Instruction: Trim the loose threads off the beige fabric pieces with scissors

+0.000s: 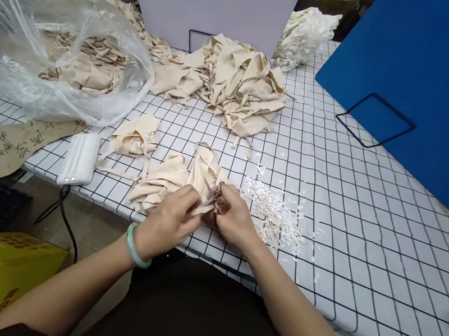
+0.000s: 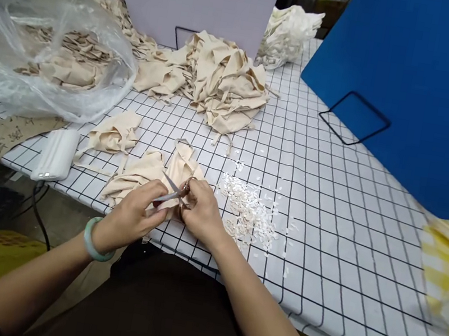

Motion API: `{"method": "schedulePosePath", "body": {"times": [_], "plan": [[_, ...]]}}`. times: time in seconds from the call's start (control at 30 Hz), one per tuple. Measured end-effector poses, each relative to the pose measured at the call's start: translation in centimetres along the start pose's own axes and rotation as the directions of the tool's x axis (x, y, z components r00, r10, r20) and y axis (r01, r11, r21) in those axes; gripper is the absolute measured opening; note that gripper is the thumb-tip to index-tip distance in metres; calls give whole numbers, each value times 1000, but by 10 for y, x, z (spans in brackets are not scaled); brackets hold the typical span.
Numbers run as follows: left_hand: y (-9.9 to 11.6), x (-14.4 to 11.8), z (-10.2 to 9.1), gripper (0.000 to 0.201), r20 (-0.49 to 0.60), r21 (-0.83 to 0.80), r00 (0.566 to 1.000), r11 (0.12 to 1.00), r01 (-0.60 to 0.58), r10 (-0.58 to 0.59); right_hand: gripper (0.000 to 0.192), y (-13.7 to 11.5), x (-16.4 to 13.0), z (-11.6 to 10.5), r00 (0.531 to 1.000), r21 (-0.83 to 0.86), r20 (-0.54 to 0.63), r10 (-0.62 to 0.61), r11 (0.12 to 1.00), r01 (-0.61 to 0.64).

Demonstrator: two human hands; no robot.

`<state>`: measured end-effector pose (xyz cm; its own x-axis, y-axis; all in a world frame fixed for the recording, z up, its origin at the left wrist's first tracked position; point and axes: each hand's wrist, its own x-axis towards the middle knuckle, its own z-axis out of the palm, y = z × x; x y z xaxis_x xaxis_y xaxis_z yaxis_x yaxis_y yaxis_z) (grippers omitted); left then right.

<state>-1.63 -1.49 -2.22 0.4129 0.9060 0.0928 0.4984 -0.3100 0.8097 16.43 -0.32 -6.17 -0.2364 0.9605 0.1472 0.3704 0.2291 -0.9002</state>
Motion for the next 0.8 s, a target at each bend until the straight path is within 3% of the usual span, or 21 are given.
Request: {"method": "schedulePosePath", "body": {"times": [0.03,0.1,0.17,0.2,0.27,0.43,0.57,0.67,0.8], "plan": [[2,-2,-3,9,61,-151,995,984,93,-85,17,-1,3,-1,1000,14,-23,-1,1000,1],[4,-4,-6,16,288,-436,933,838,328,-216,19,-5,7,-5,994,31,-98,-52,998,55],[4,-5,-7,26,468,-581,854,648,493,-230,19,-10,7,-10,977,13,-158,-141,989,145],[4,-5,-7,30,490,-611,841,596,521,-232,18,-12,6,-12,970,1,-172,-172,985,175],[6,-4,-7,34,432,-640,868,595,486,-244,16,-15,2,-14,973,1,-164,-163,986,166],[17,-2,-4,34,166,-506,980,843,183,-113,11,-16,-18,-8,993,212,-71,91,974,-74],[21,2,1,31,-88,-311,995,949,-61,36,22,-19,-37,7,986,422,-33,161,897,-133],[21,7,9,29,-115,-373,989,918,-131,95,19,-20,-47,20,978,406,-102,180,905,-124],[17,12,24,31,-28,-737,998,676,22,-62,12,-15,-54,30,976,331,-151,155,938,-98]]}}
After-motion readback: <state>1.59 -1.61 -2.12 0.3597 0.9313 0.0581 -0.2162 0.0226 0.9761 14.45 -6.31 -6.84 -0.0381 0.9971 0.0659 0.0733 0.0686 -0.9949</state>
